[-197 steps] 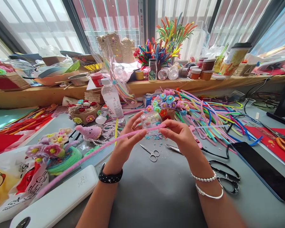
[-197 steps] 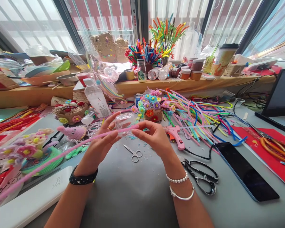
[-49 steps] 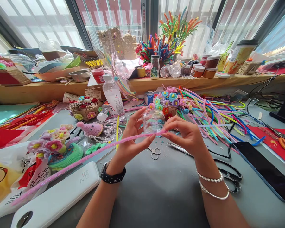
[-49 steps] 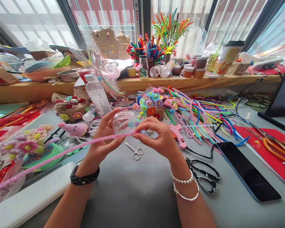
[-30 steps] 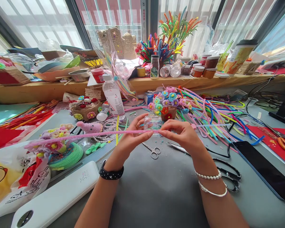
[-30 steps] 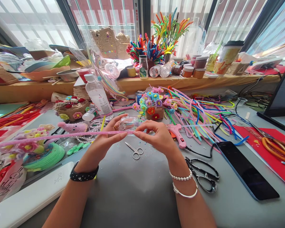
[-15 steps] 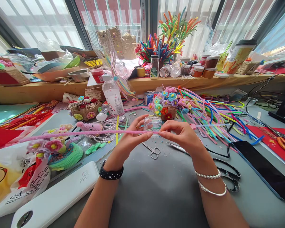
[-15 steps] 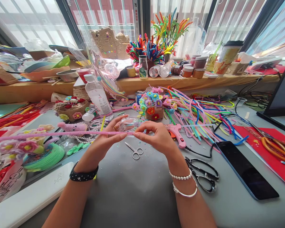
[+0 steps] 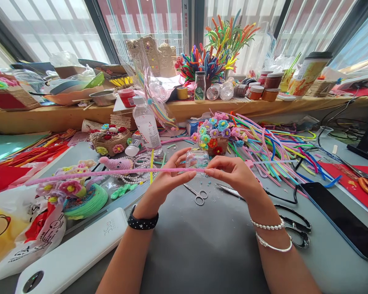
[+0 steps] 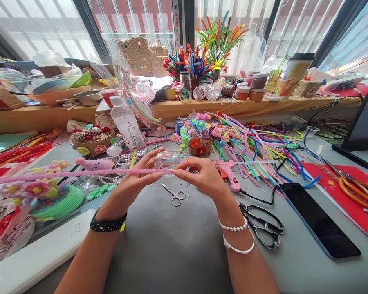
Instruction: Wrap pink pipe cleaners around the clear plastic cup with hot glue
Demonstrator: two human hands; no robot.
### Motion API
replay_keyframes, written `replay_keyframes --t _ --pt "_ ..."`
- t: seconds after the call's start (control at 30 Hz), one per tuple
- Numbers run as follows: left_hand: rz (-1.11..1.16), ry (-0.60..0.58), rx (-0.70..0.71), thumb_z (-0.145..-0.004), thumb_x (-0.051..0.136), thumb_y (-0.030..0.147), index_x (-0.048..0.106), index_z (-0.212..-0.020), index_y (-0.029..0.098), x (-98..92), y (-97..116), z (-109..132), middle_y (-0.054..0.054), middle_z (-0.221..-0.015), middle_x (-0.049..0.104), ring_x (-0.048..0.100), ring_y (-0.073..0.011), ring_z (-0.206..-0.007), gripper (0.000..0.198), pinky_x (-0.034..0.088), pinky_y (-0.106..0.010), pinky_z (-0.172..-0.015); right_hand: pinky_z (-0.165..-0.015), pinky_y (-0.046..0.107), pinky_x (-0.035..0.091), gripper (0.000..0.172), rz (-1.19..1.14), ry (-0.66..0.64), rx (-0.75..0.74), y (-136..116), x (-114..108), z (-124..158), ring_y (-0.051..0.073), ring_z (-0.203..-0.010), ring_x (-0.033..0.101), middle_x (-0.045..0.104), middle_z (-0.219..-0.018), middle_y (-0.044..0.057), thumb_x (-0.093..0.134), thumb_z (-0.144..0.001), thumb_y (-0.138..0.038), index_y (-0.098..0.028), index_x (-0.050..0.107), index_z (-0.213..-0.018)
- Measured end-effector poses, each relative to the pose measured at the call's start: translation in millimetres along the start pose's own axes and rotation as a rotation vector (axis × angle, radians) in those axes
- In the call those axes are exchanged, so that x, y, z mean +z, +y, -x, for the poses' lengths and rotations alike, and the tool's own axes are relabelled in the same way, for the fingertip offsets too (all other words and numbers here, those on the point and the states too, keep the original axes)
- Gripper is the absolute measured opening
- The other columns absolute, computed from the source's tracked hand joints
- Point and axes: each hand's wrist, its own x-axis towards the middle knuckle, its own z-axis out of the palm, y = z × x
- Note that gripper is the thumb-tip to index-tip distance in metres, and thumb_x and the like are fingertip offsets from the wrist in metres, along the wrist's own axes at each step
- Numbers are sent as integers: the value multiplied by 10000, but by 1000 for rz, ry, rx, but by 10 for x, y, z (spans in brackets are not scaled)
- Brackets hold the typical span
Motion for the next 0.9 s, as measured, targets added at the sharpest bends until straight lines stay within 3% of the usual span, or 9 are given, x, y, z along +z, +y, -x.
replay_keyframes --t 0.13,0.7,0.9 --pt "38 -55 14 -767 622 321 422 -1307 267 -62 -2 7 -65 -1326 495 447 -271 -1229 578 362 -368 -1002 -590 258 408 190 -9 -1 21 -9 -8 9 127 -655 533 639 -707 18 672 -728 -368 -178 678 -709" --pt "14 -7 -20 -729 661 342 478 -1241 248 -36 18 10 -89 -1232 560 529 -283 -1135 552 416 -386 -930 -604 265 417 185 -31 -11 23 -3 -24 18 135 -662 538 630 -701 17 676 -719 -370 -185 680 -704" --pt "-32 2 -61 -731 645 378 483 -1225 234 -30 16 15 -97 -1196 580 546 -266 -1087 539 421 -366 -887 -561 250 373 202 -104 -18 110 6 0 14 115 -619 486 568 -653 -5 687 -703 -379 -179 662 -686"
